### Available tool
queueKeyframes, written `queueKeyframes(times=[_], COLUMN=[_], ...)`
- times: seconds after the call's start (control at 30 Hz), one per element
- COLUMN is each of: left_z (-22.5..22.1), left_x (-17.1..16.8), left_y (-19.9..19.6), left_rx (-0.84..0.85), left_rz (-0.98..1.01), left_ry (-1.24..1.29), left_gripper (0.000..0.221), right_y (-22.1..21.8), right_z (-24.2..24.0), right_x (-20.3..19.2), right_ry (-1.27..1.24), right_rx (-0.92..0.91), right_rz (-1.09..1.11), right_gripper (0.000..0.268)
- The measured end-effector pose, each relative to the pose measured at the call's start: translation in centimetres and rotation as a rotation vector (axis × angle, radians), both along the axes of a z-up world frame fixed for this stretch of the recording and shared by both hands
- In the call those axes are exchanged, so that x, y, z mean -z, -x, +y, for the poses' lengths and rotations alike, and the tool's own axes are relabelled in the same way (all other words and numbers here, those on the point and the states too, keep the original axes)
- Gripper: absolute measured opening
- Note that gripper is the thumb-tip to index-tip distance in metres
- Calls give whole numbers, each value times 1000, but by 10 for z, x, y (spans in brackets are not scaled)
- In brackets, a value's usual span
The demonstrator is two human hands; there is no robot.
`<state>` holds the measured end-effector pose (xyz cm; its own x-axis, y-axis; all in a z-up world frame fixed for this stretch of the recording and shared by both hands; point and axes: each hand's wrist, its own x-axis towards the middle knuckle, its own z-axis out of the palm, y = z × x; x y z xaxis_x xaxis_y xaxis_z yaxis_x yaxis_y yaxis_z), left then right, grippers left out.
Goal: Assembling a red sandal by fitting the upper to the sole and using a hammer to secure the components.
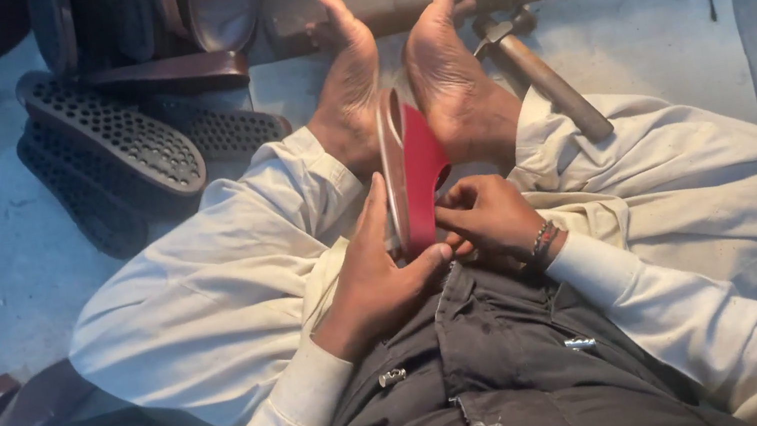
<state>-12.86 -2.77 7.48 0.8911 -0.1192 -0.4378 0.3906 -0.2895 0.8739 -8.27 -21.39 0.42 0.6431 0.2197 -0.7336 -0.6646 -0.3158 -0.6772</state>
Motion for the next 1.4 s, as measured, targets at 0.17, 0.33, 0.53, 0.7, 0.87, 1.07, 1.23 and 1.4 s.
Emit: queueKeyframes(times=[0.17,0.33,0.53,0.7,0.87,1.07,1.23,1.4], left_z=[2,2,7,7,2,-2,-6,-8], left_x=[46,60,72,71,58,48,41,39], left_y=[7,9,6,2,4,4,2,1], left_rx=[103,149,190,180,101,-3,-92,-214], left_rz=[-276,-362,-436,-471,-399,-316,-193,-47], left_ry=[-114,-109,-79,-36,-19,23,61,108], left_gripper=[89,88,92,88,86,79,73,65], right_y=[4,2,2,-13,-16,-17,-14,-14], right_z=[-14,-17,-17,-21,-15,-9,-9,-2], right_x=[7,-1,-25,0,3,-4,13,8], right_ry=[-321,-412,-445,-443,-363,-314,-297,-260], right_rx=[250,261,-40,-20,74,105,155,232], right_rz=[56,26,-182,-327,-306,-290,-273,-231], right_gripper=[16,15,19,16,16,13,13,18])
